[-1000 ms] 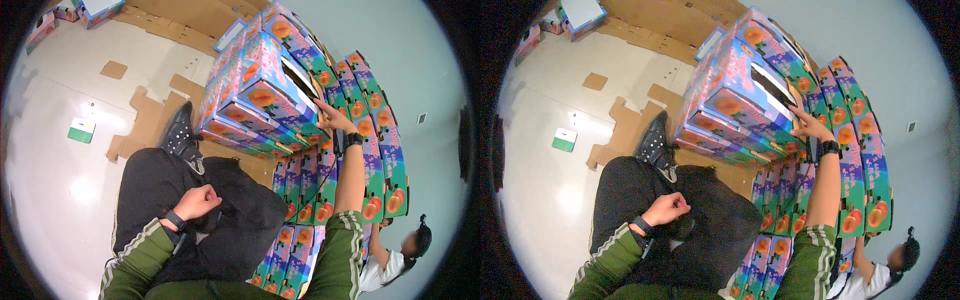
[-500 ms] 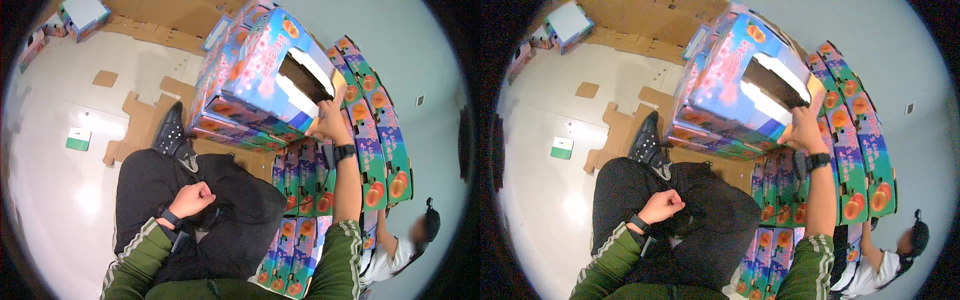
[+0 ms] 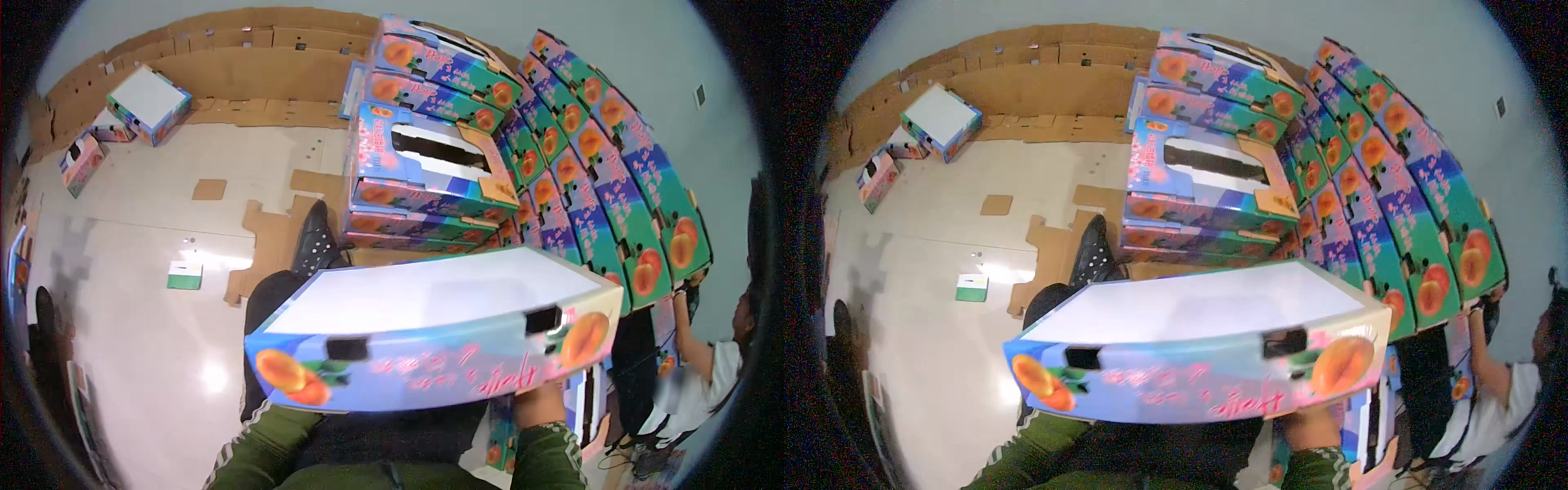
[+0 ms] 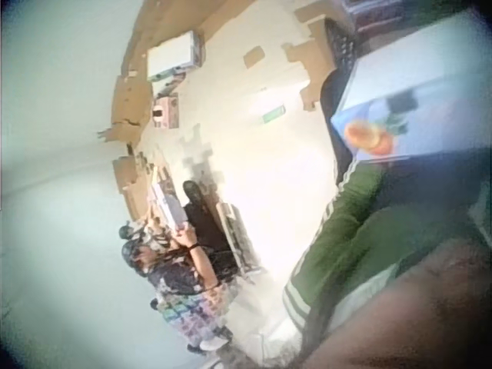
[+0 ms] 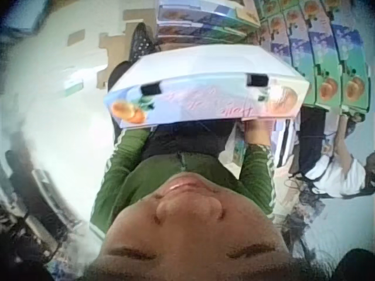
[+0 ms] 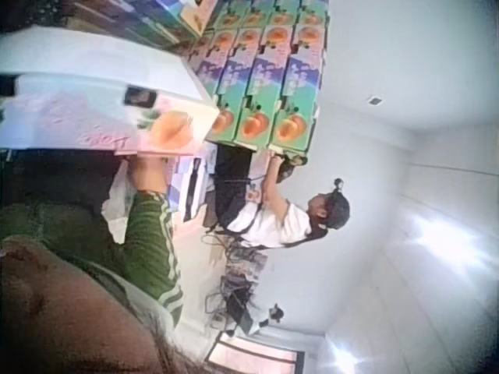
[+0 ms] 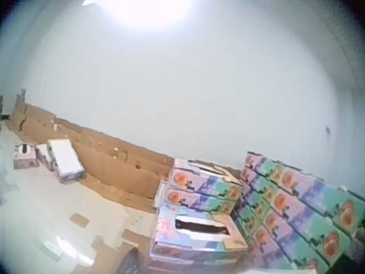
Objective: The person is stacking and organizing cardboard peach boxes in a packaging area.
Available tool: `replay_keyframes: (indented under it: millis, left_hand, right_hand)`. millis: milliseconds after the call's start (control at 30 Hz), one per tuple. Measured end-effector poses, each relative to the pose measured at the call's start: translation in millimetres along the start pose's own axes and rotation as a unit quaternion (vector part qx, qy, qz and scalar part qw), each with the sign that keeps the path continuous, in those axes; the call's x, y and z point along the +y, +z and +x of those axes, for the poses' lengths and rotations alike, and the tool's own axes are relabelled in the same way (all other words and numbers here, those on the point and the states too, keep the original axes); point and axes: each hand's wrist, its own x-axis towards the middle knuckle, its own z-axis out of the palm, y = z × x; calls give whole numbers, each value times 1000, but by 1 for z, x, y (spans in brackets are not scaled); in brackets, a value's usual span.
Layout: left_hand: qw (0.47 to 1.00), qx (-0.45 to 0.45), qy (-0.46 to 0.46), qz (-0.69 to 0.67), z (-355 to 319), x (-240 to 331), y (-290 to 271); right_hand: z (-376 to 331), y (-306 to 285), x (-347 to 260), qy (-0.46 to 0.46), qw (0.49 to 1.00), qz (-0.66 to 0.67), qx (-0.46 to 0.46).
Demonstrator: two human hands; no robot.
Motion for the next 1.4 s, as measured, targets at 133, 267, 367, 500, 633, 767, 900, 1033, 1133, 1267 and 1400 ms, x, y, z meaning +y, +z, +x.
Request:
replay_keyframes:
  millis: [133, 267, 367, 500, 633, 767, 900, 1033, 1133, 1267, 1400]
  left_hand:
    - [997, 13, 18, -78, -20, 29, 8]
    - [995, 21, 41, -87, -27, 23, -1]
    - [995, 23, 49, -82, -28, 28, 0]
    - [997, 43, 45, -56, -26, 46, 0]
    - [996, 87, 18, -18, -14, 61, 4]
    - [991, 133, 26, 12, -12, 58, 1]
    - [983, 126, 65, 117, -15, 64, 9]
    - [987, 69, 2, 148, -54, 77, -7]
    - [980, -8, -51, 192, -77, 87, -1]
    - [982, 12, -94, 164, -108, 65, 6]
    - [994, 80, -53, 58, -112, 53, 9]
  right_hand:
    - [28, -16, -41, -35, 991, 93, 93]
    - [94, -10, -92, -146, 897, 332, -253]
    - [107, -15, -136, -132, 837, 460, -265]
    - [104, 3, -173, -28, 799, 588, -123]
    - [100, 39, -199, 177, 789, 588, -12]
    - [99, 45, -199, 190, 822, 531, 79]
    - [91, 44, -198, 201, 836, 507, 61]
    - [85, 14, -208, 152, 881, 448, 12]
    - [68, 2, -208, 85, 928, 359, -44]
    - [49, 16, -205, 59, 927, 340, -147]
    - [48, 16, -201, 27, 889, 407, -208]
